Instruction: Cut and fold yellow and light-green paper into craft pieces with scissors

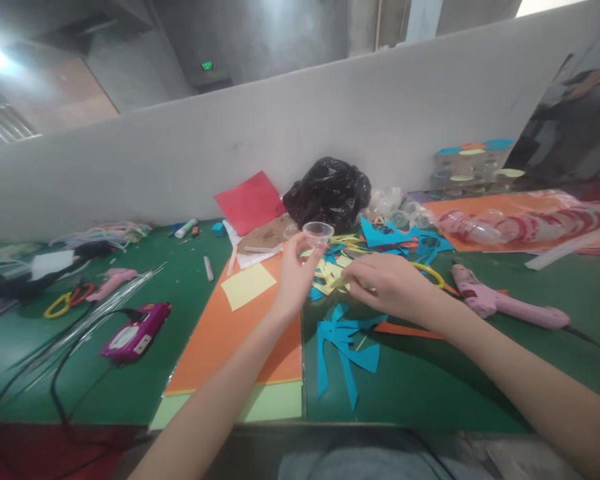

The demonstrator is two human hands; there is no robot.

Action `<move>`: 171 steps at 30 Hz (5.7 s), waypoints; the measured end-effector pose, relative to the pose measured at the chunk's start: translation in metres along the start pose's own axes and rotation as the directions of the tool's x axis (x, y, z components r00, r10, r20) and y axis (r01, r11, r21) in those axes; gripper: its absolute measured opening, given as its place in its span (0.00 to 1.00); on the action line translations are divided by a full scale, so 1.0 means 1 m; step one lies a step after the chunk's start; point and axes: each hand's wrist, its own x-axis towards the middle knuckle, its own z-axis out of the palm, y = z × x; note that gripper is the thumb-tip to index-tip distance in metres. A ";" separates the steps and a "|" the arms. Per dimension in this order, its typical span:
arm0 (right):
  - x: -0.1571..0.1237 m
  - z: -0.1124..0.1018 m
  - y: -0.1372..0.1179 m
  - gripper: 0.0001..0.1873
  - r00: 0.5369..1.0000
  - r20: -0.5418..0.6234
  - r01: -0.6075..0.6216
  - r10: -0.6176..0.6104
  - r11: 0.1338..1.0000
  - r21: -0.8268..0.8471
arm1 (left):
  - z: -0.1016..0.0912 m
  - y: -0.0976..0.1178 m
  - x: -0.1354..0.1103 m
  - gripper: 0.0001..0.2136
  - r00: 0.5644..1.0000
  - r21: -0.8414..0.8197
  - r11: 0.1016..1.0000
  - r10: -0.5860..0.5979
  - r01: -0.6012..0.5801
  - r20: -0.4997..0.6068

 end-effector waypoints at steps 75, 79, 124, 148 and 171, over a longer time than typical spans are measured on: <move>-0.004 0.021 -0.014 0.31 0.967 -0.110 -0.203 0.229 0.958 0.202 | 0.019 0.001 -0.025 0.13 0.985 0.175 0.984 0.006 -0.036 0.171; -0.005 0.022 -0.013 0.32 0.971 -0.084 -0.205 0.223 0.961 0.184 | 0.019 0.000 -0.025 0.14 0.984 0.189 0.981 0.009 -0.044 0.179; -0.005 0.028 -0.013 0.36 0.969 -0.078 -0.226 0.233 0.970 0.095 | 0.017 -0.002 -0.029 0.16 0.976 0.275 0.953 0.069 -0.125 0.206; -0.005 0.028 -0.014 0.34 0.969 -0.076 -0.227 0.237 0.966 0.120 | 0.017 -0.004 -0.029 0.15 0.975 0.294 0.945 0.080 -0.140 0.209; -0.006 0.028 -0.012 0.36 0.976 -0.120 -0.187 0.183 0.982 -0.024 | 0.018 0.001 -0.028 0.15 0.972 0.290 0.945 0.090 -0.153 0.217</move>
